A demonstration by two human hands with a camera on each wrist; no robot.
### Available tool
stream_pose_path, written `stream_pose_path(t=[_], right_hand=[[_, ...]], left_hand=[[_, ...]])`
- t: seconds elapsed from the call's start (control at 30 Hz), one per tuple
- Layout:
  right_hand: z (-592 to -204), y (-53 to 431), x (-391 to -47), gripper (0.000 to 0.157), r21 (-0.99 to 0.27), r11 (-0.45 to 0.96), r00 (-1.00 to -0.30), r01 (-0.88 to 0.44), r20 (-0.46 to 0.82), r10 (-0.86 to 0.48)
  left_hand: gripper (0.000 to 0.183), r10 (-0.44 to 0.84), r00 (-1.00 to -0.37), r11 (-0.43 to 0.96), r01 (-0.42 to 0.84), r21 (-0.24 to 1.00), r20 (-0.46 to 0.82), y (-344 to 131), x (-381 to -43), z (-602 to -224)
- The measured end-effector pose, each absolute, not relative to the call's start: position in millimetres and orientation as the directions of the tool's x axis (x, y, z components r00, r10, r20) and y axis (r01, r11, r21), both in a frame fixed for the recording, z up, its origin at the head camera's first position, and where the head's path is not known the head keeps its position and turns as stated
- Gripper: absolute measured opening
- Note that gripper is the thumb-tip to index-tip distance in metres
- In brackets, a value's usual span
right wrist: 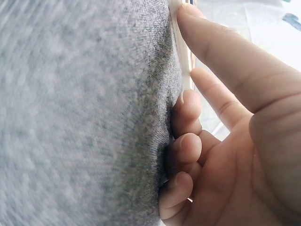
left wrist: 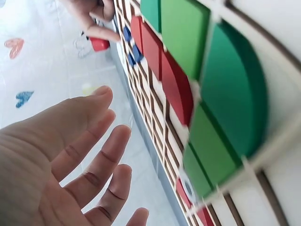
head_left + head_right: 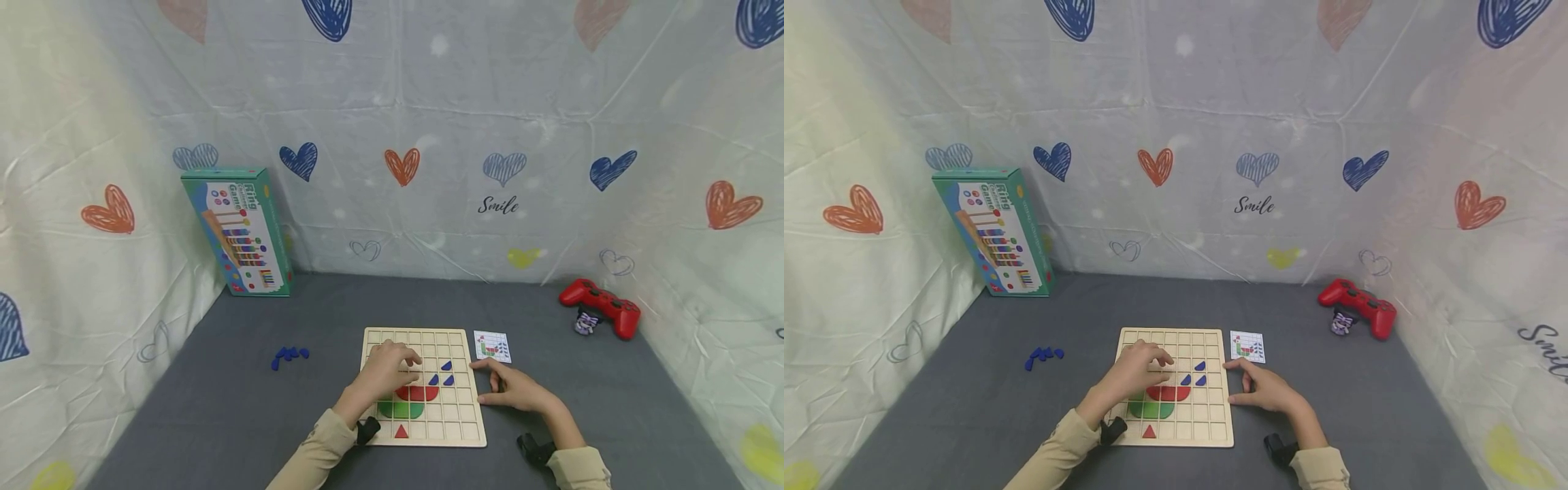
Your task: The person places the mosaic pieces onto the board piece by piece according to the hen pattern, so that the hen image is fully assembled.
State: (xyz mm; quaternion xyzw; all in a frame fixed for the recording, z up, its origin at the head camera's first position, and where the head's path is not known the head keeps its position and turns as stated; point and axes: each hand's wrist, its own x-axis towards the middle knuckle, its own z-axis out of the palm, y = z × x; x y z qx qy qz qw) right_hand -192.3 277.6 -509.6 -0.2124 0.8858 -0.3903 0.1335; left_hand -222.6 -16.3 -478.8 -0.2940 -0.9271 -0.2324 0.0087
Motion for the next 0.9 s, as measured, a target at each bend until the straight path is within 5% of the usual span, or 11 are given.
stream_pose_path(t=[0.23,0.9], right_hand=[[-508.9,277.8,-191.6,0.058,-0.740,0.616,-0.878,-0.271,-0.072,-0.474],[-509.0,277.4,-190.5,0.058,-0.747,0.600,-0.873,-0.287,-0.054,-0.485]], left_hand=[[0.019,0.505,-0.824,0.711,0.566,0.417,0.257,-42.3,-222.2,-481.0],[0.021,0.278,-0.943,0.825,0.332,0.458,0.183,-117.3,-222.7,-492.2]])
